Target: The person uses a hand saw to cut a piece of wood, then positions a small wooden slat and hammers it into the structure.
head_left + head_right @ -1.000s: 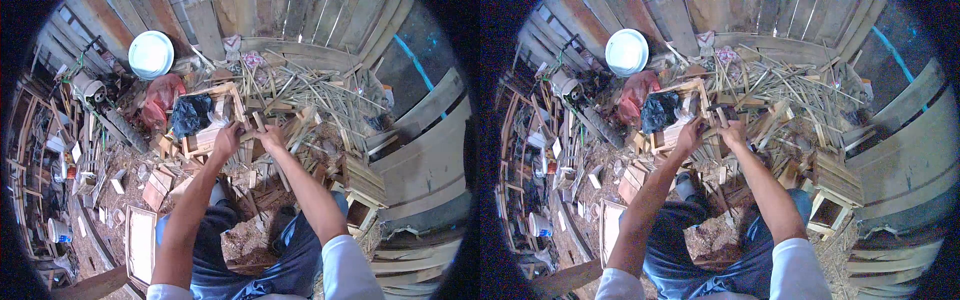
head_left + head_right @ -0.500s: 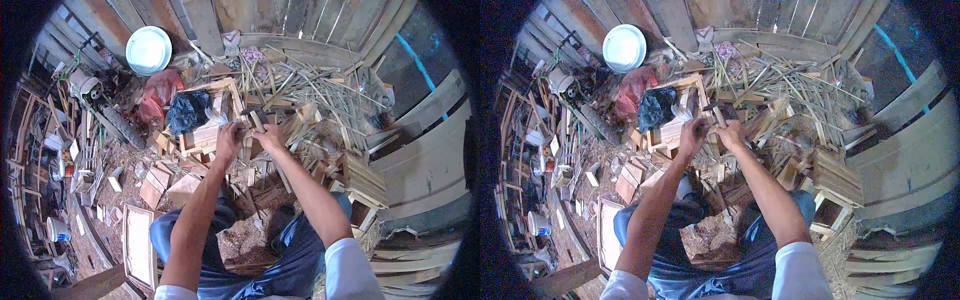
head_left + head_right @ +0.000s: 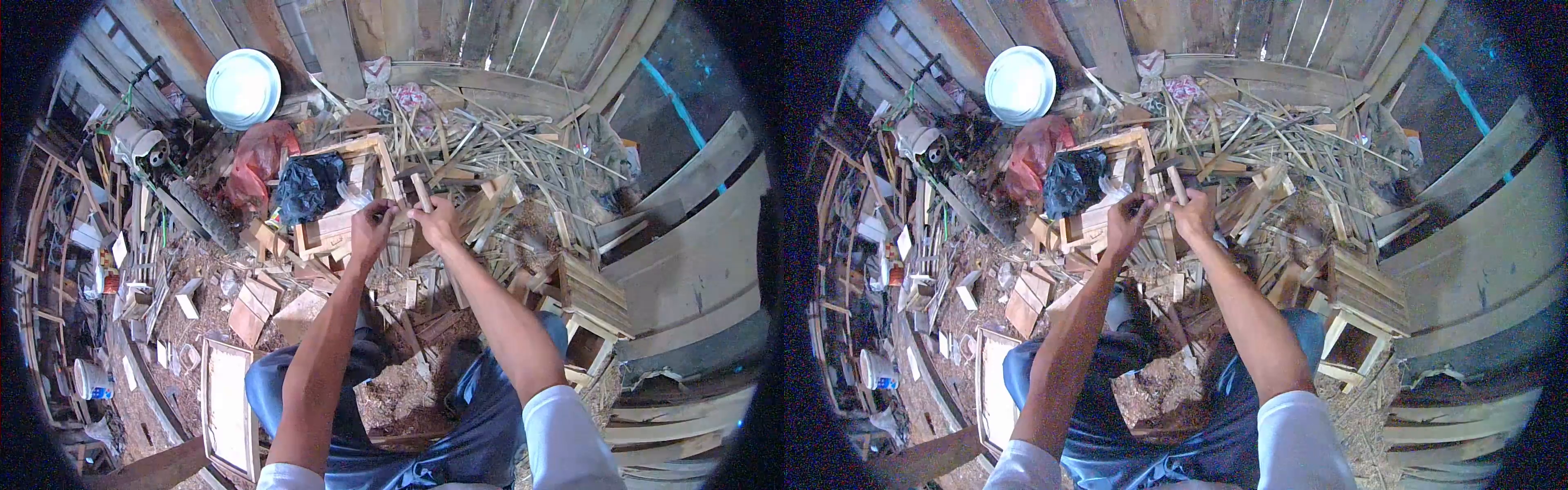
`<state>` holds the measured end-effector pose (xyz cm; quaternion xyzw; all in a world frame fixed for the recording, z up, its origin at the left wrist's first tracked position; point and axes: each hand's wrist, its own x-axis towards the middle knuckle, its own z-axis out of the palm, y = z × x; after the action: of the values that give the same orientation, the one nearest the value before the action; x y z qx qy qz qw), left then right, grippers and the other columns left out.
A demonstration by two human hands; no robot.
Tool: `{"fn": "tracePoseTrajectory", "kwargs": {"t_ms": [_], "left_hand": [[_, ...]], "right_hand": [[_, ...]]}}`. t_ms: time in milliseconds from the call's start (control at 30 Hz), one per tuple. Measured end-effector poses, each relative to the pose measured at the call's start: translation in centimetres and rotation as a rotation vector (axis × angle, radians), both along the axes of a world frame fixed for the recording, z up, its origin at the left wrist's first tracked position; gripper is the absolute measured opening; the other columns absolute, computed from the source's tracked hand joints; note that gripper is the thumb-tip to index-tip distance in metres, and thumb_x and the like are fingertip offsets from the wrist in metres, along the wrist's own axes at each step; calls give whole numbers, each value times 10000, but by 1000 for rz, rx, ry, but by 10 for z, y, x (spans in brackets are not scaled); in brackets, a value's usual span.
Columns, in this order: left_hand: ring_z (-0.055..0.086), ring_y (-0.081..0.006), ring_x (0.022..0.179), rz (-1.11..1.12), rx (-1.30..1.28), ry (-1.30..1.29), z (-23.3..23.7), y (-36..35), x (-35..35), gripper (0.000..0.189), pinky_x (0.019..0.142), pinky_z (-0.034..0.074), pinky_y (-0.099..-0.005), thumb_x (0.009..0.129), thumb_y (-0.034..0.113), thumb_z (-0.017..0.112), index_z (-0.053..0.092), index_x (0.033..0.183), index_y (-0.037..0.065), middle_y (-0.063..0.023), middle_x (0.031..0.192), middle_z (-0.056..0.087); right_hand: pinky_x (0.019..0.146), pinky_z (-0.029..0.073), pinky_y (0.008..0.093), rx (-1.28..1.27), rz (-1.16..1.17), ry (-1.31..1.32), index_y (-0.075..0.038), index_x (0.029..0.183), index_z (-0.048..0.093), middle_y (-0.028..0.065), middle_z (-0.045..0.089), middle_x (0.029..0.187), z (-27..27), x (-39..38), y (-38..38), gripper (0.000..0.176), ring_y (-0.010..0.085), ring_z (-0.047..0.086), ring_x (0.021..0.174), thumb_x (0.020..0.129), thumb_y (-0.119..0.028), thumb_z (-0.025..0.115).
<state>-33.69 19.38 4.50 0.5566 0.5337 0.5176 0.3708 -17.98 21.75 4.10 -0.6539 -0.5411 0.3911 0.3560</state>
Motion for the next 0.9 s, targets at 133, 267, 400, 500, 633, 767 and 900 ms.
{"fn": "tracePoseTrajectory", "kwargs": {"t_ms": [133,267,400,500,633,767,900], "left_hand": [[612,-127,769,6,-98,52,1,0,-1,299,702,487,-286,853,253,708,677,959,-25,-84,853,692],[662,-189,769,54,-146,231,15,1,5,270,689,498,-316,824,309,709,727,952,72,-89,874,713],[686,-246,813,81,-141,323,8,1,5,255,711,508,-345,813,362,704,742,941,145,-73,910,716],[682,-250,815,80,6,423,3,2,3,258,701,505,-351,808,379,704,741,926,153,-53,905,714],[681,-250,800,65,-33,382,6,0,4,264,690,500,-353,805,392,703,738,917,156,-41,887,709],[681,-236,799,96,-50,380,6,-2,6,259,696,500,-329,826,380,690,734,927,145,-67,881,708],[672,-169,780,28,-93,96,-3,8,0,243,713,498,-291,854,304,675,714,958,88,-72,847,709]], "right_hand": [[685,497,409,8,-21,-35,-63,834,699,139,678,752,-9,-3,5,234,299,660,726,691,-210,811],[671,496,393,24,-11,57,-77,798,709,115,686,743,-11,1,3,213,267,663,714,680,-214,821],[669,498,393,11,-34,10,-85,792,712,112,684,728,-9,8,-1,216,260,663,700,677,-235,818],[680,497,395,4,-21,3,-86,805,711,114,684,735,-6,14,1,212,262,665,716,682,-232,804],[692,497,396,3,-35,-24,-76,810,705,127,686,760,20,21,-4,192,267,666,737,697,-210,783],[688,492,385,-31,-25,-47,-36,809,687,135,677,768,55,29,-19,205,248,659,736,714,-198,767],[674,484,379,-48,38,17,-16,833,680,139,666,755,60,42,-31,243,228,646,718,725,-212,775]]}}
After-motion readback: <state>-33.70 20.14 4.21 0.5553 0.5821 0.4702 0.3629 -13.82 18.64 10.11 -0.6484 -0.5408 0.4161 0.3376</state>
